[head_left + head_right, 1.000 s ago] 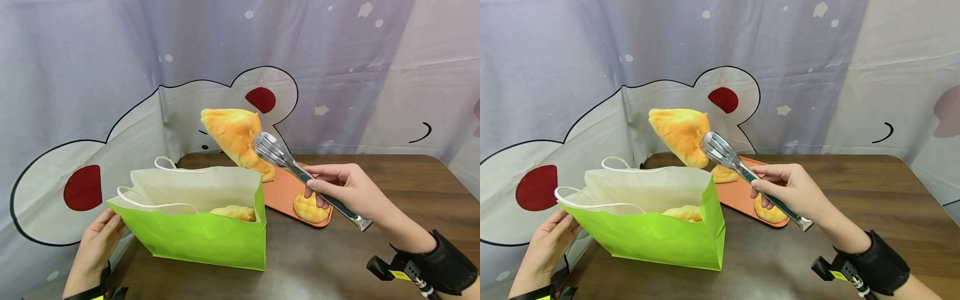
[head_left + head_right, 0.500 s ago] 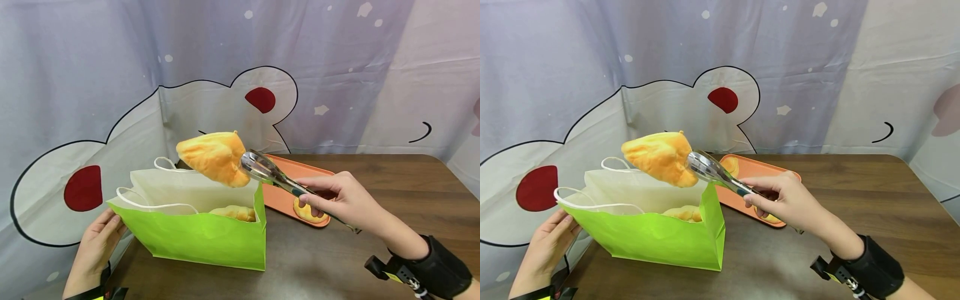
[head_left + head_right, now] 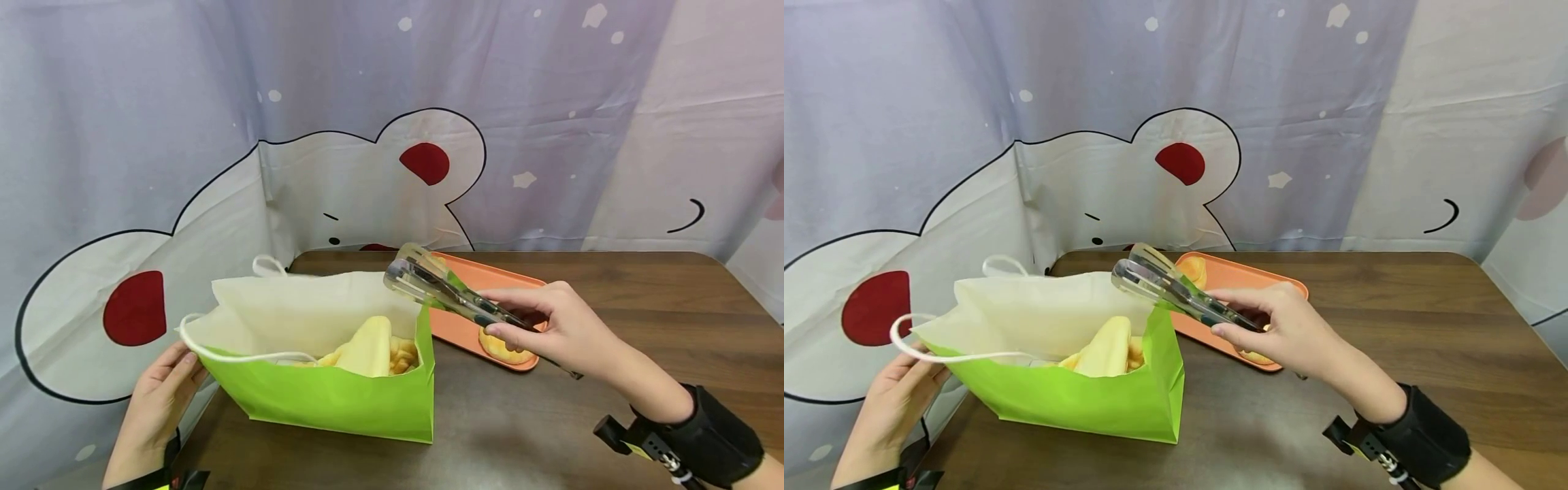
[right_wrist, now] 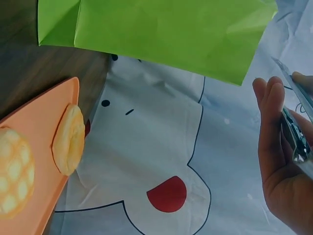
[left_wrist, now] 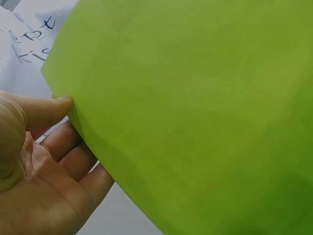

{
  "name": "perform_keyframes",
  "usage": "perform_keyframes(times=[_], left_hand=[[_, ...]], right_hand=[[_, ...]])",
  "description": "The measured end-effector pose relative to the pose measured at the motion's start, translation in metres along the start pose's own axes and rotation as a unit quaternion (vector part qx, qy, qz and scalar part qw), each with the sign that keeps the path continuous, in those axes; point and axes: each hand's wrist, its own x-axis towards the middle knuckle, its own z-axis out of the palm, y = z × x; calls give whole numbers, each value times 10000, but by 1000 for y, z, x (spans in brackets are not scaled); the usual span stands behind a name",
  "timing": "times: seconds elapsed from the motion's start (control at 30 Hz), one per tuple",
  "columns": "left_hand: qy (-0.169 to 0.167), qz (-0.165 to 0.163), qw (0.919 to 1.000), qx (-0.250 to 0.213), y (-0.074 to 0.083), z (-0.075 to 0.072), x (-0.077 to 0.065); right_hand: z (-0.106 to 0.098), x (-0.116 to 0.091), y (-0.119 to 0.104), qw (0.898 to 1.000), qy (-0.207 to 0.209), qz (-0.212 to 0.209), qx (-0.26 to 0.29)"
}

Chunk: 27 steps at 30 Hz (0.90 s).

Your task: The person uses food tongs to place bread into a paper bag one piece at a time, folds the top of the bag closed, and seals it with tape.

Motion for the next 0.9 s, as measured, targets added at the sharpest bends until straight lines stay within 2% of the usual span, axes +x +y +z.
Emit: perform_keyframes(times=[0.1,0.23,0.43,0.7,0.8,0.9], left_hand=[[-100,71,9999,-68,-1,-1,0],[-66,81,9999,-44,-1,-1,-1],[16,35,10000,90,0,-1,-1],[11,9,9999,159,0,-1,-1],[-5,13,9999,144,0,-1,0],[38,0,9998,178,0,-1,0]], right_hand=[[0,0,2,9997,170,149,108],[-5,-1,9,9949,203,785,597],[-15,-3,35,9758,-155,1787,1246],[-17,-10,71,9278,-742,3071,1987],[-17,-14,85,9100,-1020,3346,2226],[-15,-17,99,8870,-1242,3587,2628]])
